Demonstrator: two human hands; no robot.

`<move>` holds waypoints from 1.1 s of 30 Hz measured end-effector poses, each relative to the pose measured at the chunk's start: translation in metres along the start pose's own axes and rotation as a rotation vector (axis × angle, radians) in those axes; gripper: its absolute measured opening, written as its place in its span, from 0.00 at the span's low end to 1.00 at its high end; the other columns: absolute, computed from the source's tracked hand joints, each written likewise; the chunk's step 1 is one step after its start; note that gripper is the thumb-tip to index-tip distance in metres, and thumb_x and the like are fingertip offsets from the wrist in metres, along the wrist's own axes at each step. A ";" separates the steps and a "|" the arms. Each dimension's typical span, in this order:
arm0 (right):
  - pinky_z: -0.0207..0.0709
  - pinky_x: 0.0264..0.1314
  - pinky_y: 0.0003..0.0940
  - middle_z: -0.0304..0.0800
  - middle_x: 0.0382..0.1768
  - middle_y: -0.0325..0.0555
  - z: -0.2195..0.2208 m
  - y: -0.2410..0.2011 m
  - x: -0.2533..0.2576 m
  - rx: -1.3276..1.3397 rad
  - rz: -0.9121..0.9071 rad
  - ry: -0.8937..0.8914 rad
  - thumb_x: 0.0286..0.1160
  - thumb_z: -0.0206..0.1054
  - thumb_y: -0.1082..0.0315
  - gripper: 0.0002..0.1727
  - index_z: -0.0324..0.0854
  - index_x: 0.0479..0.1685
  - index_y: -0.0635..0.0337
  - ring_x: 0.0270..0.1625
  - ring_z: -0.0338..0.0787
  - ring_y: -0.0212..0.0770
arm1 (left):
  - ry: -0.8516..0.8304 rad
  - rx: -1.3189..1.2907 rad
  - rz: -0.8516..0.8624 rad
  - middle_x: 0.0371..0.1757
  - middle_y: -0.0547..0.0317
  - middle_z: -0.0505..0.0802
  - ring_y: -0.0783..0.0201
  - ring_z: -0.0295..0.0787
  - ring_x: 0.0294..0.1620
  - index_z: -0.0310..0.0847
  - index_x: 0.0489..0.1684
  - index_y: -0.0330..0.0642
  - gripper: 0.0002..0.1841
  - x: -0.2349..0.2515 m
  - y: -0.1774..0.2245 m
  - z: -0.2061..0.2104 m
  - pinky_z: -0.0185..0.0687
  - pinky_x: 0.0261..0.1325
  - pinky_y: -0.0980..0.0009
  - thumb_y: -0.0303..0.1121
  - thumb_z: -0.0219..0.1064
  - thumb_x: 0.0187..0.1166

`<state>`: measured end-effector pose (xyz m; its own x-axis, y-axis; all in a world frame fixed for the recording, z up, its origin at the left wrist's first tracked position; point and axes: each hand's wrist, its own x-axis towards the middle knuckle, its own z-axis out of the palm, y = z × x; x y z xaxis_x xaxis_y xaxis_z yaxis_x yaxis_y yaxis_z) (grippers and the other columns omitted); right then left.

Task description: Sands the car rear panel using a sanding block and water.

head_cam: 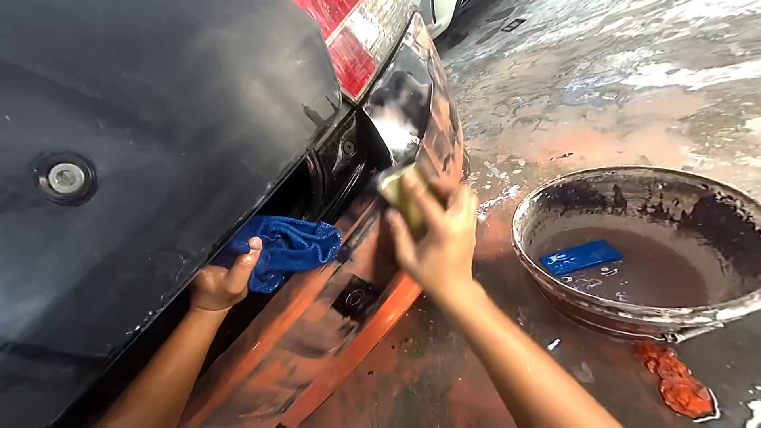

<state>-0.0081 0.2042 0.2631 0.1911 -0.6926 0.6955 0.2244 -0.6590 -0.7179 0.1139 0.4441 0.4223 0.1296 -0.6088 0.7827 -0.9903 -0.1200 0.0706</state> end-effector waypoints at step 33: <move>0.81 0.64 0.48 0.83 0.66 0.51 0.049 -0.019 -0.064 0.227 -0.031 0.216 0.77 0.65 0.40 0.25 0.83 0.72 0.31 0.65 0.84 0.47 | -0.138 0.408 0.097 0.42 0.59 0.93 0.71 0.90 0.45 0.86 0.45 0.40 0.26 0.051 0.044 0.066 0.89 0.53 0.68 0.50 0.82 0.56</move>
<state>0.0219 0.2751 0.2332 -0.0215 -0.7356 0.6771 0.4394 -0.6153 -0.6545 0.0799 0.3559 0.4248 0.0703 -0.7280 0.6819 -0.9005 -0.3405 -0.2706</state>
